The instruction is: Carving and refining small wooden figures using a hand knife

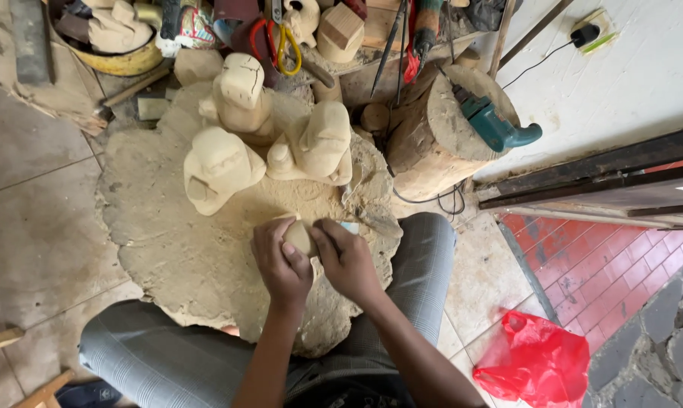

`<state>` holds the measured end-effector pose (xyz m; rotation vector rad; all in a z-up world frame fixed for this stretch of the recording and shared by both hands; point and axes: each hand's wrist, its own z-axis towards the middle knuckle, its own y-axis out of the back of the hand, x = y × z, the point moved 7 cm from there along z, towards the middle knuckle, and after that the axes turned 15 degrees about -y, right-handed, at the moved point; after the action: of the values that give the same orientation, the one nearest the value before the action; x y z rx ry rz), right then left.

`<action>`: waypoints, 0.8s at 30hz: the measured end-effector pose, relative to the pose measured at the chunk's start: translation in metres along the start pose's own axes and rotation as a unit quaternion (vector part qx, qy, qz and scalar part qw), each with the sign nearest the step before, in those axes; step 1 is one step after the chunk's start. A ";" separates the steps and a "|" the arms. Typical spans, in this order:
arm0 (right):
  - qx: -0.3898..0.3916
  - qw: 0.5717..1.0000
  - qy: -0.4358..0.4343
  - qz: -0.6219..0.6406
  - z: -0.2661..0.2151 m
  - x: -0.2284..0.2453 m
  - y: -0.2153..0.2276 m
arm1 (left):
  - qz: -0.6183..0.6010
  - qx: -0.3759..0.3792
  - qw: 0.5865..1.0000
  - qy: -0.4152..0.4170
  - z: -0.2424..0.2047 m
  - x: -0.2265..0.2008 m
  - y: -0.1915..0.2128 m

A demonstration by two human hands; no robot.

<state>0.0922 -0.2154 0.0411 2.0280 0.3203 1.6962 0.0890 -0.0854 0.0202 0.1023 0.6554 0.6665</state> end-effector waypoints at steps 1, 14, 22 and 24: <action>0.003 1.000 -0.006 -0.001 0.008 0.005 -0.002 | 0.001 0.004 1.000 0.005 0.000 0.002 -0.001; -0.010 0.999 0.036 -0.020 0.013 0.021 -0.001 | -0.019 -0.008 1.000 -0.006 -0.004 0.000 0.000; -0.004 0.999 0.018 -0.037 0.002 0.005 -0.007 | -0.030 0.008 0.999 0.005 -0.007 0.004 -0.002; -0.013 0.998 0.056 -0.015 0.025 0.018 -0.007 | -0.033 0.000 0.999 0.000 -0.006 0.006 -0.005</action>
<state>0.1214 -0.2067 0.0502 1.9056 0.3612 1.7896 0.0915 -0.0868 0.0110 0.0795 0.6558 0.6031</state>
